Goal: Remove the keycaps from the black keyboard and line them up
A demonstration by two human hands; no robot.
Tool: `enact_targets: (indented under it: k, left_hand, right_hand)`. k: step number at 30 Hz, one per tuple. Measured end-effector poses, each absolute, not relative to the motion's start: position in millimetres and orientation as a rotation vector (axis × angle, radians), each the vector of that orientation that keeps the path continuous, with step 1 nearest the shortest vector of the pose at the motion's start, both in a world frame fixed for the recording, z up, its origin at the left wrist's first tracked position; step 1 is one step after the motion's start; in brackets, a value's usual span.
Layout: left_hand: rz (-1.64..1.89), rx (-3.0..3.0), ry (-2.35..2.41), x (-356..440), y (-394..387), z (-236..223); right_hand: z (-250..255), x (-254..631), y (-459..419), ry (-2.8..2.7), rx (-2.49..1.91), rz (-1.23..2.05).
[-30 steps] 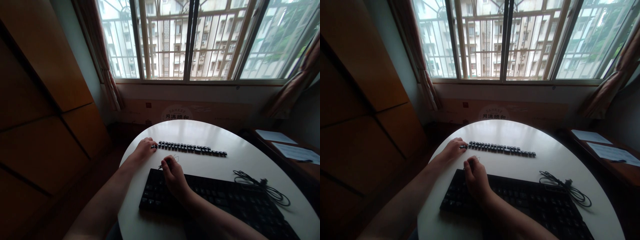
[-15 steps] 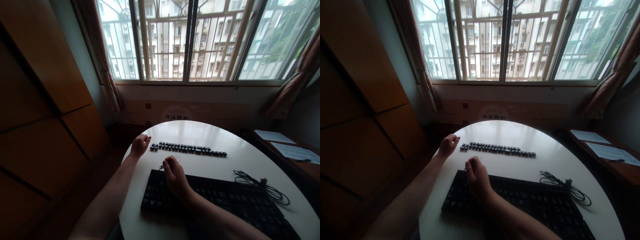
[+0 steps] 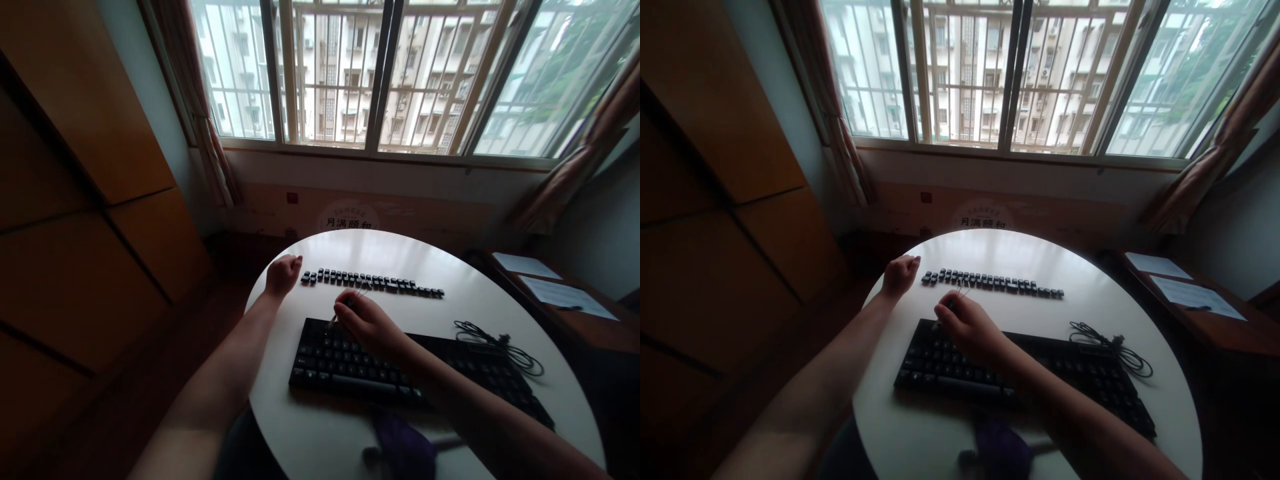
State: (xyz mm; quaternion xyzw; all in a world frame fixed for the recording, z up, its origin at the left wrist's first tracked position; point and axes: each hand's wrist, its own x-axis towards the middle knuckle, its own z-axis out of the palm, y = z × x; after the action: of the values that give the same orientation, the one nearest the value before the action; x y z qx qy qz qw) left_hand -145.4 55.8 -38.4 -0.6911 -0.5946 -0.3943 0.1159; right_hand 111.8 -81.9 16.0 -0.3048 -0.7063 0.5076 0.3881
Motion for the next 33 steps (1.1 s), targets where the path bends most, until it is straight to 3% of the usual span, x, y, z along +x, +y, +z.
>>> enact_targets:
  k: [9,20,33]
  left_hand:
    - [-1.203,-2.057,-1.706,-143,55,-38]
    - [-1.256,-2.065,-1.676,-140,53,-39]
    - [-1.284,-2.103,-1.626,-137,53,-41]
  right_hand:
    - [-49,107,-75,-1.750,-0.905,1.189]
    - [-47,109,-77,-1.923,-0.972,1.083]
    - [-46,106,-92,-2.183,-0.851,0.718]
